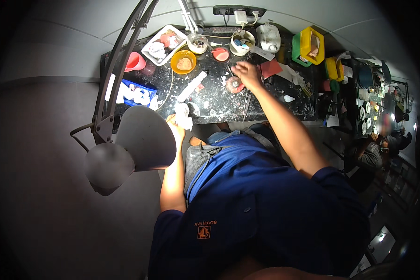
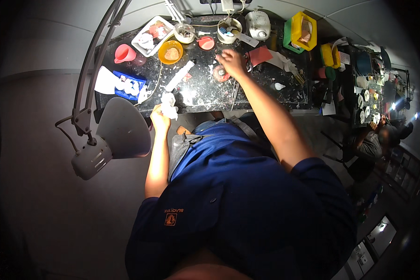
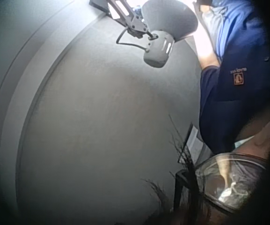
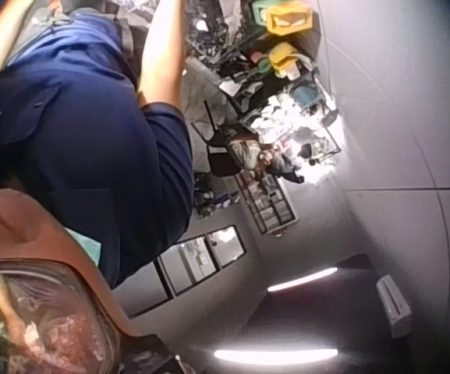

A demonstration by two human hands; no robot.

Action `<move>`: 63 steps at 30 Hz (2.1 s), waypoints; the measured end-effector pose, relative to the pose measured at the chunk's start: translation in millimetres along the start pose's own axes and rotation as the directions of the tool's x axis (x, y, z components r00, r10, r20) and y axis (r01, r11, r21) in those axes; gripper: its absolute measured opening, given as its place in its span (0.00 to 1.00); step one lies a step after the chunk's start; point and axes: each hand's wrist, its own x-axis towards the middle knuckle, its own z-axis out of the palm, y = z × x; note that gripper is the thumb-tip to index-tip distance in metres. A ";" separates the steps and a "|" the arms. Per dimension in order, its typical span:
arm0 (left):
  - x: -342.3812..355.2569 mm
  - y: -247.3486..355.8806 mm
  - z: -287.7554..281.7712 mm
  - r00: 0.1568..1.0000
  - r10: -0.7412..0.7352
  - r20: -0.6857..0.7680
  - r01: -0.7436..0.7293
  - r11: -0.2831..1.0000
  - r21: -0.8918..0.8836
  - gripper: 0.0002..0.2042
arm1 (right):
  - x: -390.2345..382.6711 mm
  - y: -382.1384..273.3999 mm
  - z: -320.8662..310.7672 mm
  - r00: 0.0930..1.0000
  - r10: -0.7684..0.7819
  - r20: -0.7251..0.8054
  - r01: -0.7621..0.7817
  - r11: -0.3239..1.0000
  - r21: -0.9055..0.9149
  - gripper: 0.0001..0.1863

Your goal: Applying and smoothing plaster or dental material onto a dental model or prosthesis base.

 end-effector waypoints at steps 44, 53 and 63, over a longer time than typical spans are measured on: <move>1.6 -4.7 21.2 0.984 -0.167 0.059 0.171 0.982 -0.075 0.06 | -48.6 -23.2 -27.8 0.774 -0.531 -0.345 0.515 0.845 -0.145 0.04; 18.7 -10.0 43.1 0.980 -0.141 0.144 0.156 0.982 -0.103 0.06 | 7.4 -127.7 -79.1 0.723 -0.520 -0.454 0.406 0.852 -0.330 0.13; 30.8 23.5 39.4 0.957 -0.175 0.230 0.241 0.922 -0.301 0.10 | -83.1 -30.1 -49.5 0.990 -0.001 0.138 -0.007 0.998 0.056 0.22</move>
